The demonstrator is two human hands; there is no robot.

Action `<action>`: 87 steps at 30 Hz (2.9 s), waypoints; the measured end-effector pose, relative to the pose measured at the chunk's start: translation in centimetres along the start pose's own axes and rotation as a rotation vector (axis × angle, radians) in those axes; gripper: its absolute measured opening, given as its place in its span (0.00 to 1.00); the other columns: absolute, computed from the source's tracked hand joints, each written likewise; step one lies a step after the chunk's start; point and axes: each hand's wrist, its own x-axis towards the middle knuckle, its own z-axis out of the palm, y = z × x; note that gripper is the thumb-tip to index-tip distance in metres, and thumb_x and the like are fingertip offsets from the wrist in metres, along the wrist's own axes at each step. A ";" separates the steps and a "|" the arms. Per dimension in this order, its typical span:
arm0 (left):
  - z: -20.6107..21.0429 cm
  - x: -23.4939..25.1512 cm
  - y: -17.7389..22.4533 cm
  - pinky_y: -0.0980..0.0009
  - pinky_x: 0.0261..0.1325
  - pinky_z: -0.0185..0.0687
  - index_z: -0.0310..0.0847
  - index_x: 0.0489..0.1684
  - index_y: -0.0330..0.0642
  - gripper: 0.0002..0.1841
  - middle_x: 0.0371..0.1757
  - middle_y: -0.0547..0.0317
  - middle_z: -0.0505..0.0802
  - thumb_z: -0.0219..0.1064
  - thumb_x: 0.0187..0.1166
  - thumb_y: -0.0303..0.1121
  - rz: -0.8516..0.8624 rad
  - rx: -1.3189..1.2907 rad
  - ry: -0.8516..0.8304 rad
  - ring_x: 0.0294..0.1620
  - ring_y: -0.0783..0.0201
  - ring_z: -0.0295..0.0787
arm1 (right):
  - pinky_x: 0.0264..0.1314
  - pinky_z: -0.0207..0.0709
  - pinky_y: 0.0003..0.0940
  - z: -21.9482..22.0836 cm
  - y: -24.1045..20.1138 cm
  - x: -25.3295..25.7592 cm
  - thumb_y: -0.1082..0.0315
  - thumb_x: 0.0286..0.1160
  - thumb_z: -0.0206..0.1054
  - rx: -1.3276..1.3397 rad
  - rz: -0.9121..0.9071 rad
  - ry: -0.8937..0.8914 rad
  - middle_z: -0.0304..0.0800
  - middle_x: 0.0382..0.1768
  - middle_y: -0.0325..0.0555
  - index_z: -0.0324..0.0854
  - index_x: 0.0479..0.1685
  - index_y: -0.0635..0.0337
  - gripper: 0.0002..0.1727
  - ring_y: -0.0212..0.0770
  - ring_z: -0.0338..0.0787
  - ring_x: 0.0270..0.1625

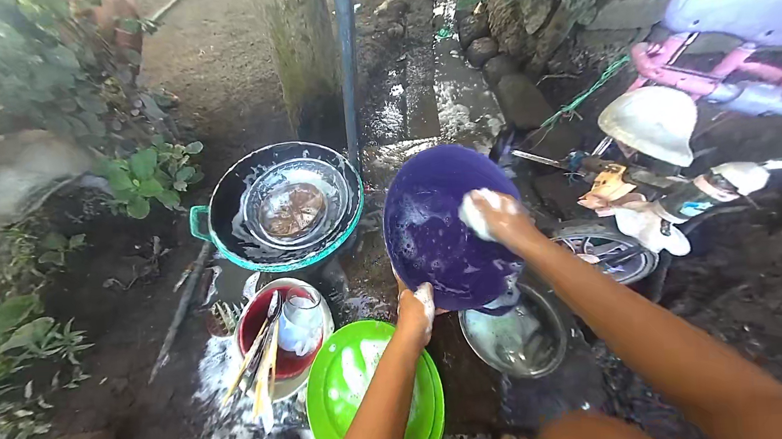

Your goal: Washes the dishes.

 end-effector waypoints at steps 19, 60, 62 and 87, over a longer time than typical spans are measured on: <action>-7.8 -4.6 -0.6 0.59 0.83 0.68 0.30 0.96 0.39 0.46 0.93 0.37 0.55 0.56 0.75 0.15 0.421 0.242 0.057 0.86 0.55 0.66 | 0.72 0.73 0.72 9.6 0.7 -0.9 0.66 0.79 0.66 -0.457 -0.250 -0.359 0.68 0.80 0.78 0.69 0.82 0.68 0.32 0.76 0.77 0.75; -5.8 -5.6 5.7 0.56 0.49 0.87 0.44 0.91 0.37 0.35 0.61 0.35 0.82 0.56 0.83 0.20 0.208 0.243 0.147 0.50 0.53 0.87 | 0.51 0.89 0.59 7.1 -1.2 -11.5 0.77 0.69 0.69 -0.391 -0.898 -0.299 0.89 0.59 0.68 0.88 0.59 0.67 0.17 0.66 0.93 0.57; -6.5 -6.1 5.3 0.59 0.51 0.86 0.48 0.89 0.35 0.34 0.62 0.37 0.82 0.56 0.80 0.17 0.199 0.280 0.115 0.52 0.56 0.86 | 0.70 0.80 0.61 6.2 0.0 -11.8 0.66 0.77 0.71 -0.273 -0.718 -0.574 0.81 0.72 0.66 0.82 0.73 0.64 0.25 0.64 0.84 0.73; -6.9 -4.2 3.8 0.57 0.34 0.85 0.32 0.95 0.51 0.42 0.57 0.37 0.83 0.54 0.83 0.20 0.041 0.100 0.093 0.39 0.51 0.87 | 0.72 0.72 0.72 3.2 0.6 -8.6 0.63 0.72 0.76 -0.613 -0.441 -0.941 0.75 0.75 0.73 0.75 0.80 0.60 0.33 0.74 0.78 0.74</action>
